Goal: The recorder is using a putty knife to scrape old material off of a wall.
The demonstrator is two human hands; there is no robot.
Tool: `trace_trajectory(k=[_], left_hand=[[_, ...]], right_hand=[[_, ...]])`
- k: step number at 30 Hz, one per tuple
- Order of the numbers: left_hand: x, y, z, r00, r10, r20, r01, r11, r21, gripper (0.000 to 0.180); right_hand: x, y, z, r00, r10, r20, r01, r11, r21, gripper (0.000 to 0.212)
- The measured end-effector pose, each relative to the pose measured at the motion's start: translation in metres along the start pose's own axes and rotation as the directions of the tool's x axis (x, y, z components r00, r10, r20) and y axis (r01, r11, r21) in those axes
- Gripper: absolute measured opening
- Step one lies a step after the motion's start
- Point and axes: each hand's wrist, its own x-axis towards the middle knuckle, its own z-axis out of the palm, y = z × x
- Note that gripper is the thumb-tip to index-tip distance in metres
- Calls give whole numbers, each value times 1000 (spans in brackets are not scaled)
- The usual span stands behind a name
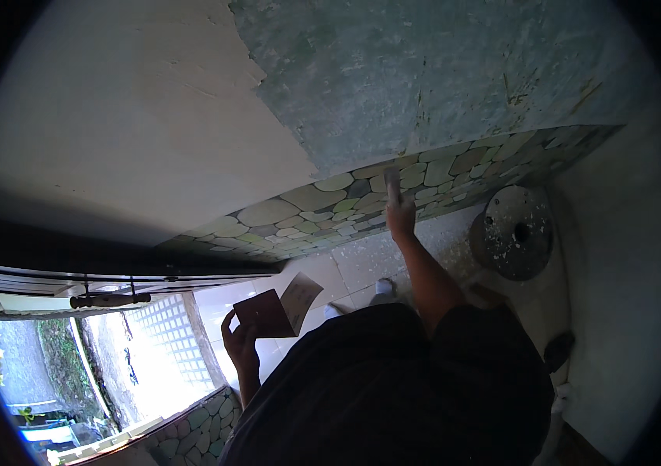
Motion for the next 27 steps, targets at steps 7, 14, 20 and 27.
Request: trace_trajectory(k=[7,14,20,27], left_hand=[[-4,8,13,999,-35,-21,33,995,-97,57],[-9,14,26,997,-68,-45,64,993,-96,56],[-23,-3,23,995,-73,-66,74,997,0,57],[-24,-3,1,993,-104,-63,102,994,-32,55]], right_hand=[[45,-22,-6,1000,1,18,-4,985,173,56],[-25,10,7,989,-24,146,50,983,-175,61],[-84,-9,57,919,-101,382,191,960,-206,46],[-83,-35,91,923,-217,318,272,952,-141,47]])
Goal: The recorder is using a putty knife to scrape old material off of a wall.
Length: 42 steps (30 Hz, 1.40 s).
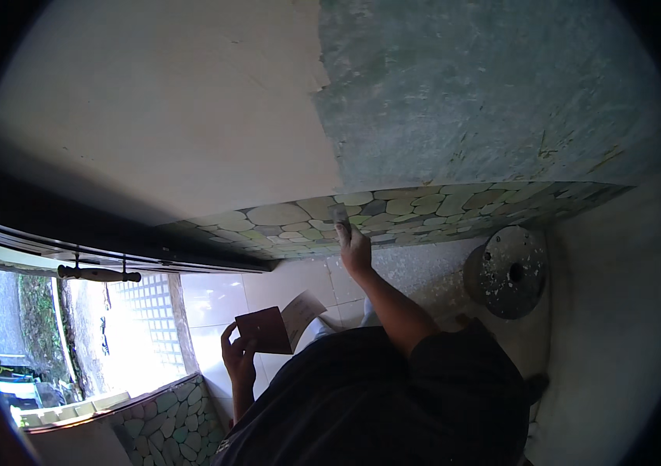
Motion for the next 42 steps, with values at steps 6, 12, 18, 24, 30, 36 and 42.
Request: trace_trajectory(k=[6,12,18,24,30,36,42], left_hand=[[15,-1,-24,1000,-6,4,6,1000,-12,53],[31,-22,-54,992,13,122,-30,991,133,59],[43,-11,-54,989,77,129,-95,986,135,37],[48,-27,-56,987,79,139,-95,989,114,41],[50,-20,-56,990,65,121,-73,995,65,53],[52,-36,-66,982,124,140,-146,975,165,40],[45,-13,-59,992,25,125,-38,994,101,28]], right_hand=[[35,-13,7,992,33,-122,-36,999,-26,45],[9,-4,7,987,60,-147,-60,998,6,42],[43,-34,24,955,-108,-278,136,987,83,44],[13,22,22,979,113,-171,-94,989,114,48],[39,3,24,972,103,-211,-45,964,264,50],[10,37,17,977,143,-158,-129,987,96,50],[39,-5,14,976,172,-135,-139,965,223,53]])
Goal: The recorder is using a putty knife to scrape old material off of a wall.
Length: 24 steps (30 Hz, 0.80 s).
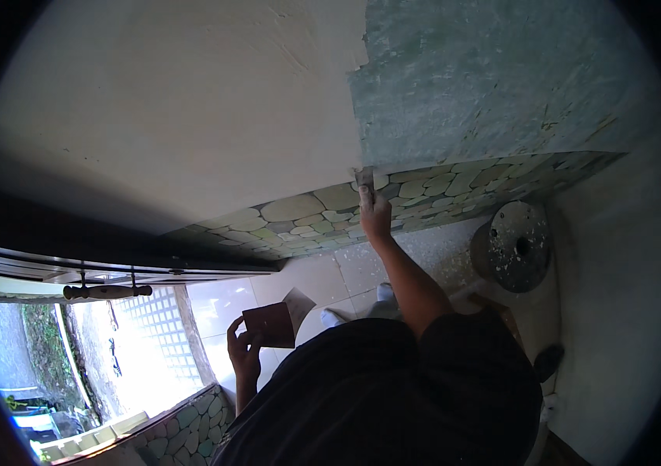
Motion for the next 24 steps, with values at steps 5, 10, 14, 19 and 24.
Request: trace_trajectory(k=[5,10,14,19,24], left_hand=[[1,-5,8,1000,27,-1,-27,999,-35,29],[0,-7,4,997,34,71,-38,998,52,59],[-2,-8,7,995,72,64,-77,993,88,57],[-5,-13,7,997,59,39,-60,998,13,56],[-9,-6,7,1000,17,-19,-18,997,-70,53]], right_hand=[[-16,24,-15,998,-55,-27,53,994,-95,52],[0,-24,2,1000,-19,-23,17,998,-64,52],[-9,-19,1,1000,-22,-2,22,998,-58,54],[-17,5,-5,1000,6,-28,-9,994,-113,55],[-1,-37,16,991,-126,-38,127,991,46,52]])
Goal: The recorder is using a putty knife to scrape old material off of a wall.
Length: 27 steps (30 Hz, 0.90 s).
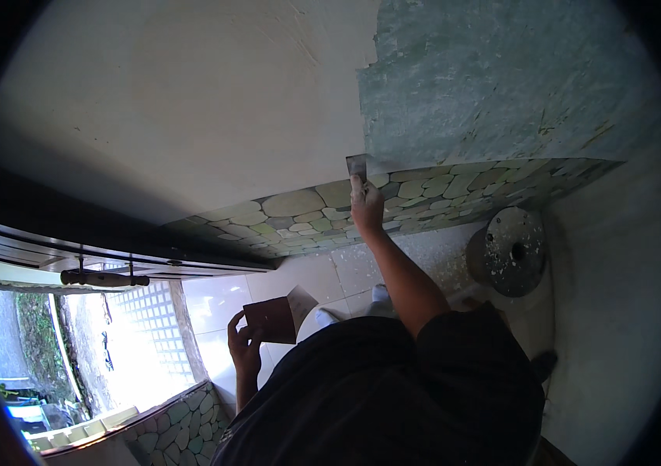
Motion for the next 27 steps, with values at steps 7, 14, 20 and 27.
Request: trace_trajectory(k=[7,14,20,27], left_hand=[[-1,-1,-5,1000,8,-17,-8,1000,10,54],[-2,-4,-8,999,21,-25,-22,999,-28,53],[1,-14,-9,998,34,-45,-37,996,-77,52],[3,-10,-15,998,10,56,-8,999,-31,57]], right_hand=[[-27,31,-17,995,101,0,-98,969,-227,53],[-8,8,-3,995,92,27,-91,995,-27,53],[-10,-15,-17,981,182,67,-180,983,-31,52],[-18,-19,-16,983,168,78,-168,986,-3,53]])
